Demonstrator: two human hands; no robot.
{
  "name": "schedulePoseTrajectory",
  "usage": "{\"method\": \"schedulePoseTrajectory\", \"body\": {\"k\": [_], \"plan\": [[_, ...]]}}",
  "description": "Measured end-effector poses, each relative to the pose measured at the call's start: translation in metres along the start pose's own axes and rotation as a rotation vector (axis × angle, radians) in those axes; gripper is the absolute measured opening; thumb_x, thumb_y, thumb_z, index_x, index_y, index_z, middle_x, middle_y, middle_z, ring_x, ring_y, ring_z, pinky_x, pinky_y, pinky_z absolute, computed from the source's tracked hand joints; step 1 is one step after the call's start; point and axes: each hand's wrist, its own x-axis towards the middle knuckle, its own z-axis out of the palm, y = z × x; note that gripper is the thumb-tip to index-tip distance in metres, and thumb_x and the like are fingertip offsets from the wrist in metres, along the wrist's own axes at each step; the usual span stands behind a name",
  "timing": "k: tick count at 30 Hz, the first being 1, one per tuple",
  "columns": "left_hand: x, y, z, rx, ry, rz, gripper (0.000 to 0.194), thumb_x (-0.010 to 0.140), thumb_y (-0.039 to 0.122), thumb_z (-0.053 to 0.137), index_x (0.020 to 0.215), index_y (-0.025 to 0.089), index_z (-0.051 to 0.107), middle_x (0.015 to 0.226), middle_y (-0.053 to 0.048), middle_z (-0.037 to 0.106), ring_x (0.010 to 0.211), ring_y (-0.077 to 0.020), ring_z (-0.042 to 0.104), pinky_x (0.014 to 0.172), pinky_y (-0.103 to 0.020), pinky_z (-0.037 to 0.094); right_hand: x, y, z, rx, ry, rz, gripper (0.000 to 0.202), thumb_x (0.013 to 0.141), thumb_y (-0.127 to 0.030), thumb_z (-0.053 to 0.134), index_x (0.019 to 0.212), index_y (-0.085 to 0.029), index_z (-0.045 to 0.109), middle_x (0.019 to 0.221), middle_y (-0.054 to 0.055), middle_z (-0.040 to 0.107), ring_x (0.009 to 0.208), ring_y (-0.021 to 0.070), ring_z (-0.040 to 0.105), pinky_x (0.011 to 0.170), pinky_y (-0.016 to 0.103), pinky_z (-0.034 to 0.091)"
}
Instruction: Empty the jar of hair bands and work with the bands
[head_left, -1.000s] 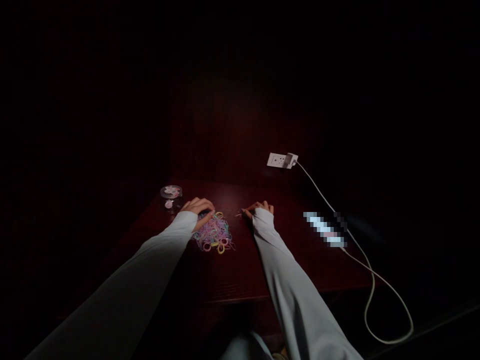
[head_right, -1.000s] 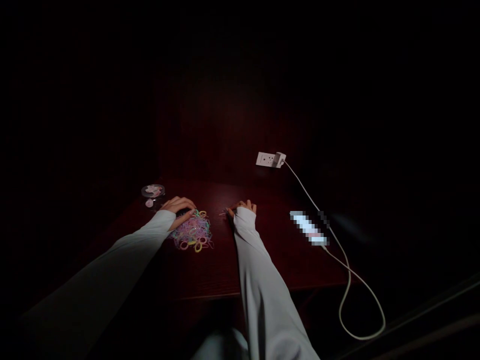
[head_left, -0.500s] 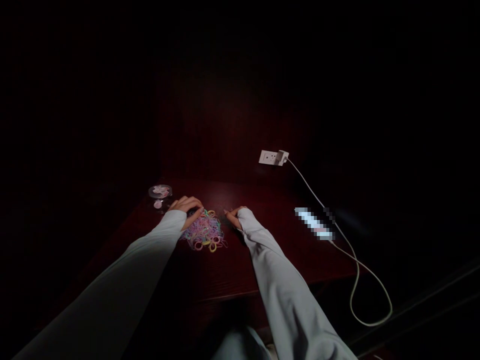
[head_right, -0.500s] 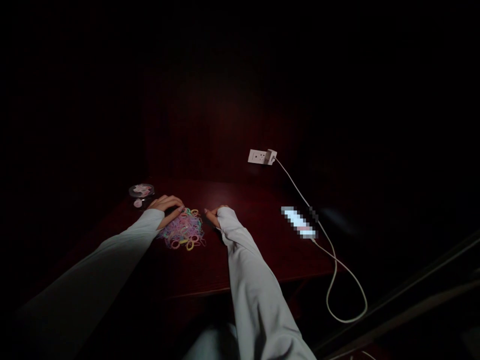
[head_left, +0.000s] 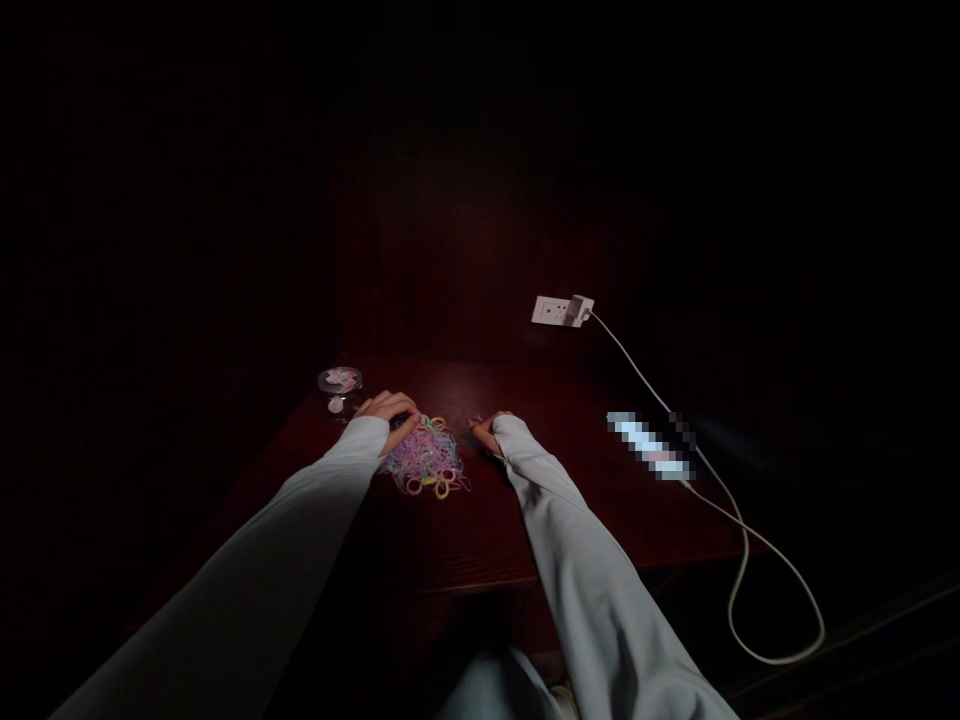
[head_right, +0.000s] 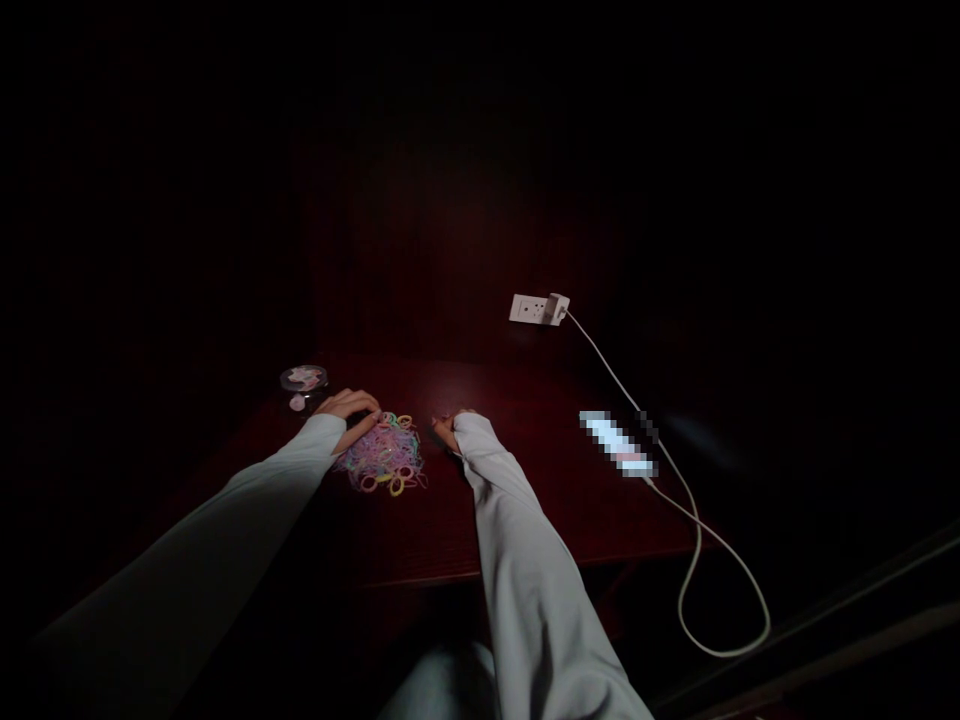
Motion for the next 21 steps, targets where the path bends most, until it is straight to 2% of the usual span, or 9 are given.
{"method": "schedulePoseTrajectory", "body": {"k": [2, 4, 6, 9, 11, 13, 15, 18, 21], "plan": [[0.0, 0.001, 0.0, 0.025, 0.016, -0.005, 0.022, 0.096, 0.032, 0.051, 0.087, 0.022, 0.069, 0.101, -0.002, 0.074, 0.095, -0.022, 0.058, 0.081, -0.035, 0.039, 0.0, 0.001, -0.001, 0.012, -0.029, -0.026, 0.066, 0.093, -0.063, 0.044, 0.042, -0.023, 0.056, 0.041, 0.002, 0.05, 0.053, 0.0142, 0.052, 0.063, 0.026, 0.039], [0.001, -0.003, 0.001, 0.031, 0.028, 0.0, 0.021, 0.095, 0.032, 0.051, 0.087, 0.022, 0.068, 0.101, -0.003, 0.074, 0.093, -0.0211, 0.058, 0.079, -0.034, 0.039, 0.001, 0.007, -0.003, 0.041, -0.002, -0.047, 0.064, 0.095, -0.061, 0.043, 0.045, -0.023, 0.06, 0.044, 0.002, 0.054, 0.053, 0.0141, 0.054, 0.063, 0.025, 0.039], [0.001, -0.009, 0.002, 0.01, 0.003, 0.026, 0.021, 0.095, 0.034, 0.052, 0.089, 0.022, 0.069, 0.102, -0.003, 0.074, 0.092, -0.0204, 0.057, 0.08, -0.033, 0.04, 0.004, 0.019, -0.006, 0.065, 0.117, 0.031, 0.06, 0.096, -0.057, 0.043, 0.051, -0.023, 0.064, 0.049, 0.003, 0.059, 0.056, 0.0144, 0.056, 0.063, 0.025, 0.039], [0.002, -0.013, 0.003, -0.022, -0.021, 0.023, 0.02, 0.094, 0.034, 0.054, 0.09, 0.022, 0.069, 0.103, -0.003, 0.073, 0.093, -0.0203, 0.057, 0.084, -0.033, 0.042, 0.011, 0.04, -0.008, 0.108, 0.367, 0.234, 0.051, 0.096, -0.056, 0.043, 0.07, -0.022, 0.071, 0.066, 0.004, 0.068, 0.066, 0.0165, 0.061, 0.066, 0.026, 0.043], [0.001, -0.011, 0.003, -0.027, -0.003, 0.009, 0.021, 0.094, 0.033, 0.053, 0.089, 0.021, 0.069, 0.102, -0.003, 0.072, 0.092, -0.0207, 0.057, 0.087, -0.034, 0.042, 0.014, 0.051, -0.004, 0.115, 0.443, 0.226, 0.046, 0.091, -0.061, 0.051, 0.089, -0.021, 0.073, 0.085, 0.006, 0.072, 0.079, 0.0187, 0.064, 0.074, 0.027, 0.047], [0.002, -0.008, 0.003, -0.033, 0.022, 0.004, 0.023, 0.095, 0.033, 0.05, 0.088, 0.02, 0.068, 0.101, -0.004, 0.072, 0.092, -0.0209, 0.056, 0.087, -0.035, 0.042, 0.017, 0.055, 0.004, 0.089, 0.401, 0.167, 0.054, 0.083, -0.066, 0.062, 0.108, -0.019, 0.072, 0.105, 0.01, 0.071, 0.093, 0.0222, 0.065, 0.085, 0.031, 0.05], [0.004, -0.007, 0.003, -0.041, 0.022, 0.009, 0.024, 0.096, 0.032, 0.049, 0.088, 0.02, 0.068, 0.099, -0.004, 0.072, 0.091, -0.0209, 0.056, 0.087, -0.035, 0.043, 0.02, 0.053, 0.015, 0.051, 0.296, 0.116, 0.064, 0.077, -0.068, 0.069, 0.118, -0.02, 0.071, 0.117, 0.013, 0.068, 0.104, 0.026, 0.064, 0.095, 0.036, 0.049], [0.009, -0.009, 0.004, -0.035, -0.016, 0.021, 0.022, 0.095, 0.033, 0.051, 0.091, 0.021, 0.068, 0.101, -0.004, 0.071, 0.092, -0.0212, 0.056, 0.087, -0.035, 0.043, 0.027, 0.049, 0.03, -0.022, 0.204, 0.09, 0.068, 0.072, -0.069, 0.074, 0.119, -0.02, 0.073, 0.12, 0.015, 0.067, 0.11, 0.0303, 0.06, 0.102, 0.042, 0.045], [0.012, -0.013, 0.007, -0.027, -0.011, 0.019, 0.02, 0.094, 0.033, 0.052, 0.092, 0.021, 0.069, 0.102, -0.004, 0.071, 0.092, -0.0211, 0.057, 0.087, -0.034, 0.044, 0.034, 0.053, 0.039, -0.024, 0.233, 0.068, 0.068, 0.069, -0.067, 0.079, 0.117, -0.02, 0.074, 0.115, 0.014, 0.066, 0.106, 0.0294, 0.06, 0.099, 0.042, 0.047]]}}
